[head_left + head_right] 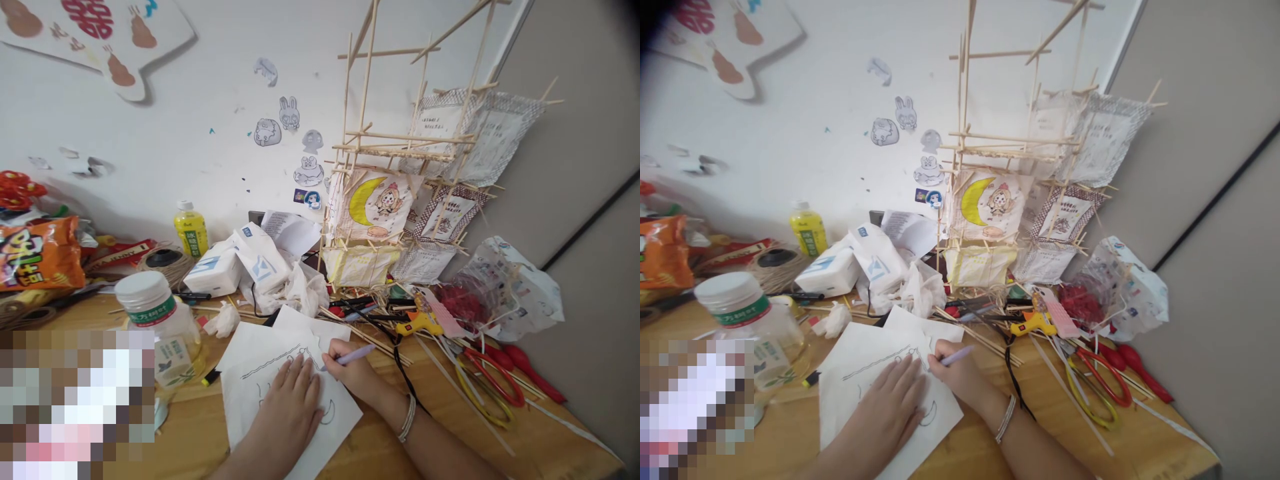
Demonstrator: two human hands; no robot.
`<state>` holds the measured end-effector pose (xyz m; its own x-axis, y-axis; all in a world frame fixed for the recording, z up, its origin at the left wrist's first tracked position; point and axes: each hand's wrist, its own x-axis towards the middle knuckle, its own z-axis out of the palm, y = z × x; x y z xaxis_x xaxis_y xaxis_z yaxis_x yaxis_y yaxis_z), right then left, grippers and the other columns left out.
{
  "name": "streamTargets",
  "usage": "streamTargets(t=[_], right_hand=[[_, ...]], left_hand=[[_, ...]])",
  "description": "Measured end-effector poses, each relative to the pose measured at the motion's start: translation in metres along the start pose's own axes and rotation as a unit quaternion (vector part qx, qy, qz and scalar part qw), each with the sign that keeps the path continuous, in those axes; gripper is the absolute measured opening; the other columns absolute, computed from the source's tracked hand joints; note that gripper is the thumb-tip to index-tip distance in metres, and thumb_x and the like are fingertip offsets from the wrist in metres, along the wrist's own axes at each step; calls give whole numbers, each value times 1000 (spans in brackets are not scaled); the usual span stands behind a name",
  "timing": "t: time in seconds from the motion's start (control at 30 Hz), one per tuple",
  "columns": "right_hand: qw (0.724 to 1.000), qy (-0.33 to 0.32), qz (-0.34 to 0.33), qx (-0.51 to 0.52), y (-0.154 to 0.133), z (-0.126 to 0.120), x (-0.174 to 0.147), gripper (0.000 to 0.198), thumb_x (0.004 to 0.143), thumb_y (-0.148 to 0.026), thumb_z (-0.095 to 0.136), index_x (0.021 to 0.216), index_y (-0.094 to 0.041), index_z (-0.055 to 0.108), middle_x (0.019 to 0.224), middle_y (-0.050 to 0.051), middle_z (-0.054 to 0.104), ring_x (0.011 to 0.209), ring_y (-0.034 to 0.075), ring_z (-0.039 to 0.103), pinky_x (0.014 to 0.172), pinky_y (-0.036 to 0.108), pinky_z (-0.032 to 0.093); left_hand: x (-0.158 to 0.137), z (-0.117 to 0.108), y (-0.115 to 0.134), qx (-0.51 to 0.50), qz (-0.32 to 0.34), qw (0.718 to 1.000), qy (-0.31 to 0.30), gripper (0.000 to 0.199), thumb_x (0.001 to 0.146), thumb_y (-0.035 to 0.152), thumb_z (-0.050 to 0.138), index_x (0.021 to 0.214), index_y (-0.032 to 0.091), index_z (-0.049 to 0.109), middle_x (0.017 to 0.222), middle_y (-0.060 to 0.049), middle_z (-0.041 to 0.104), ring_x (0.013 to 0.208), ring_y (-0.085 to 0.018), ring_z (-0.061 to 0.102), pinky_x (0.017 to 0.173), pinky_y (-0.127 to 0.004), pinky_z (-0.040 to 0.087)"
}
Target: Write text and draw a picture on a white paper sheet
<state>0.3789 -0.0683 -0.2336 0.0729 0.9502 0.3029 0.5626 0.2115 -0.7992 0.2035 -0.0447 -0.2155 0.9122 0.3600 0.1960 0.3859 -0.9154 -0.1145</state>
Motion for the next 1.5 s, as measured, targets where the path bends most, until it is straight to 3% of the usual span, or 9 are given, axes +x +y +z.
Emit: streamTargets(t=[0.47, 1.17, 1.33, 1.5], right_hand=[[1000, -4, 12, 27, -2, -1, 1, 24, 77, -18, 47, 58, -20, 33, 54, -7, 35, 53, 10, 34, 49, 21, 27], [998, 32, 27, 44, 0, 0, 0, 25, 75, -17, 44, 56, -21, 28, 53, -6, 30, 52, 10, 31, 48, 22, 24], [999, 20, 20, 44, 0, -1, -1, 25, 75, -19, 45, 57, -21, 29, 53, -6, 30, 52, 10, 32, 47, 22, 25], [998, 53, 19, 40, -5, -3, -2, 25, 78, -22, 42, 56, -21, 29, 53, -6, 32, 52, 11, 33, 48, 22, 27]], left_hand=[[-1, 2, -2, -25, -15, 1000, -9, 35, 88, 30, 43, 115, 12, 55, 125, -16, 52, 121, -33, 41, 99, -48, 33], [-2, 4, -4, -8, -3, 1000, 30, 33, 86, 31, 46, 113, 13, 55, 124, -15, 54, 118, -32, 44, 98, -48, 33], [-1, 5, -6, -23, -8, 999, 45, 26, 86, 22, 45, 107, 12, 58, 123, -14, 55, 117, -30, 46, 96, -46, 36], [-2, 3, -3, -53, 14, 998, 43, 28, 86, 18, 43, 109, 15, 58, 121, -11, 57, 114, -28, 49, 95, -47, 38]])
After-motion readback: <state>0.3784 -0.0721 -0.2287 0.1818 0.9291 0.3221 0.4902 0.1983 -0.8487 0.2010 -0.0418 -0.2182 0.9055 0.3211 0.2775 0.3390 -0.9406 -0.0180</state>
